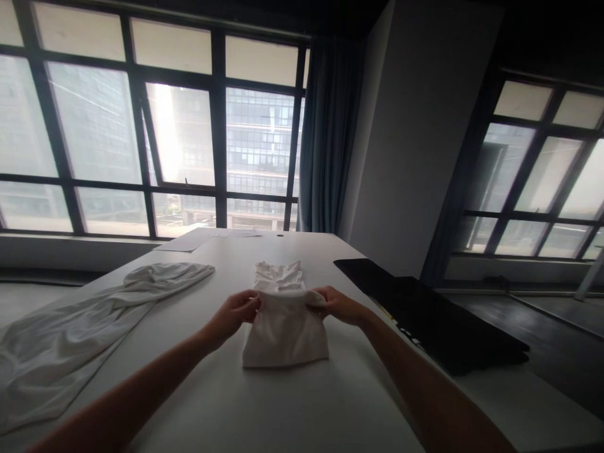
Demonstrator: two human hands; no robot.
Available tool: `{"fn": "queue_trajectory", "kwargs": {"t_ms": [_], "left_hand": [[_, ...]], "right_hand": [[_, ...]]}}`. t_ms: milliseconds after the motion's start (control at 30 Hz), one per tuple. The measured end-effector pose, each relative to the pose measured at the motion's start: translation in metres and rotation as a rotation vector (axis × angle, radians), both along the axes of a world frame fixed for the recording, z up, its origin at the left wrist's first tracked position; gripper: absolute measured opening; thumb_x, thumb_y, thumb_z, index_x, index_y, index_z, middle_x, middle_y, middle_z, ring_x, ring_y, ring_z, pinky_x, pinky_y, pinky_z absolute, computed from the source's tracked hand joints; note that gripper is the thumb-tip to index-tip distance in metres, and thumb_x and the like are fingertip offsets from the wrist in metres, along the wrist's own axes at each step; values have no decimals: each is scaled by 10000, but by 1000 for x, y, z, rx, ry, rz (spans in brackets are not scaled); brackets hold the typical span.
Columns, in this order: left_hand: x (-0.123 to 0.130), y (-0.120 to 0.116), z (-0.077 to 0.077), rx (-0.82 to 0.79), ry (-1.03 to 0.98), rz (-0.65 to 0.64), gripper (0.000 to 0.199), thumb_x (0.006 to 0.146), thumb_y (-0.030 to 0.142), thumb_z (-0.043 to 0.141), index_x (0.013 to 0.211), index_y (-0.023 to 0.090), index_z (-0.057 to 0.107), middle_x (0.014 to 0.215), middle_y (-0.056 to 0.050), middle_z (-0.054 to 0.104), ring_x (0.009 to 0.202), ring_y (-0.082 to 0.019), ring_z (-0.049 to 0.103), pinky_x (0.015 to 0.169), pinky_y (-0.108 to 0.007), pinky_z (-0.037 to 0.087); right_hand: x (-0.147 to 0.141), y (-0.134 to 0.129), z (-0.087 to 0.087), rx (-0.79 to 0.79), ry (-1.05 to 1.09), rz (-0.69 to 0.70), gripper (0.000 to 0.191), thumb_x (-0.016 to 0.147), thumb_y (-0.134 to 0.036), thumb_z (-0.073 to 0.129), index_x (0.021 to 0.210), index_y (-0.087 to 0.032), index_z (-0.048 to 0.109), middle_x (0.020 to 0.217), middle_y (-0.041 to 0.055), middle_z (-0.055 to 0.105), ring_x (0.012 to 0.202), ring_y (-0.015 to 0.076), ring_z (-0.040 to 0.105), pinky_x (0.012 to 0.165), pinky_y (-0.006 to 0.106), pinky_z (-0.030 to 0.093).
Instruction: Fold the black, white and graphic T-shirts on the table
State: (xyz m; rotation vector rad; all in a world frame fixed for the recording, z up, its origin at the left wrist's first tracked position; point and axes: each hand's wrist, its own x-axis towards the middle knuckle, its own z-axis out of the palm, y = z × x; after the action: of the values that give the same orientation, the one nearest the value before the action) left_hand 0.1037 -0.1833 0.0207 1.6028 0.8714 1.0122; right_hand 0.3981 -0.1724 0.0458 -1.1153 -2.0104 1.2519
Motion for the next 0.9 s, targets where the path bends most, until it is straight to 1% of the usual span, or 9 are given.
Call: {"fn": "queue_trajectory", "kwargs": {"t_ms": [100, 167, 233, 333, 400, 533, 700, 800, 900], "left_hand": [[3, 19, -19, -131, -19, 167, 762, 710, 698, 656, 1208, 124, 593, 802, -31, 656, 641, -141, 596, 622, -293, 473], [-1, 26, -30, -158, 53, 213, 861, 665, 661, 709, 1301, 113, 520, 730, 12, 610, 588, -120, 553, 577, -271, 451], [-5, 28, -34, -114, 134, 214, 896, 614, 595, 761, 1331, 126, 499, 770, 15, 606, 588, -114, 543, 568, -267, 454], [-8, 21, -31, -18, 308, 187, 752, 609, 488, 761, 1261, 153, 594, 889, -25, 648, 599, -120, 564, 577, -279, 460], [-8, 16, -26, 20, 439, 194, 668, 643, 420, 722, 1244, 140, 638, 797, -13, 666, 587, -133, 571, 602, -287, 455], [-6, 10, -18, 62, 533, 227, 699, 648, 348, 677, 1309, 126, 623, 615, 31, 647, 590, -161, 592, 650, -292, 449], [-7, 10, -16, 86, 564, 239, 737, 635, 336, 667, 1335, 115, 599, 557, 56, 613, 586, -164, 585, 637, -279, 439], [-8, 10, -17, 76, 662, 248, 737, 642, 327, 668, 1340, 104, 593, 585, 39, 634, 605, -177, 598, 628, -281, 441], [-9, 10, -19, 79, 752, 238, 699, 702, 374, 648, 1338, 88, 592, 675, -12, 697, 666, -209, 642, 655, -299, 470]], "right_hand": [[-4, 10, -15, -21, -33, -274, 521, 833, -560, 635, 1169, -162, 625, 1062, 111, 666, 796, 162, 645, 633, 257, 546], [-4, 16, -24, -63, -83, -328, 531, 870, -519, 610, 1256, -156, 573, 1045, 117, 659, 754, 150, 639, 588, 242, 539], [-5, 20, -30, -73, -114, -311, 517, 864, -447, 646, 1274, -144, 560, 982, 92, 656, 700, 128, 616, 554, 220, 522], [-8, 22, -34, -77, -141, -291, 463, 798, -310, 730, 1209, -135, 610, 906, 45, 640, 637, 88, 567, 529, 187, 492], [-12, 21, -35, -81, -157, -313, 433, 744, -217, 761, 1155, -134, 650, 879, 27, 633, 621, 76, 550, 525, 178, 480], [-13, 18, -29, -61, -167, -364, 308, 670, -104, 753, 975, -111, 718, 743, -6, 617, 564, 71, 534, 529, 195, 477], [-9, 13, -19, -45, -245, -340, 274, 619, -116, 764, 890, -113, 724, 632, -24, 609, 474, 88, 539, 476, 216, 456], [-10, 11, -19, -51, -357, -329, 186, 654, -182, 761, 825, -115, 727, 638, 6, 647, 506, 111, 572, 486, 221, 468], [-11, 12, -22, 34, -442, -349, 130, 711, -220, 714, 779, -112, 740, 663, 38, 685, 550, 133, 605, 519, 226, 470]]}}
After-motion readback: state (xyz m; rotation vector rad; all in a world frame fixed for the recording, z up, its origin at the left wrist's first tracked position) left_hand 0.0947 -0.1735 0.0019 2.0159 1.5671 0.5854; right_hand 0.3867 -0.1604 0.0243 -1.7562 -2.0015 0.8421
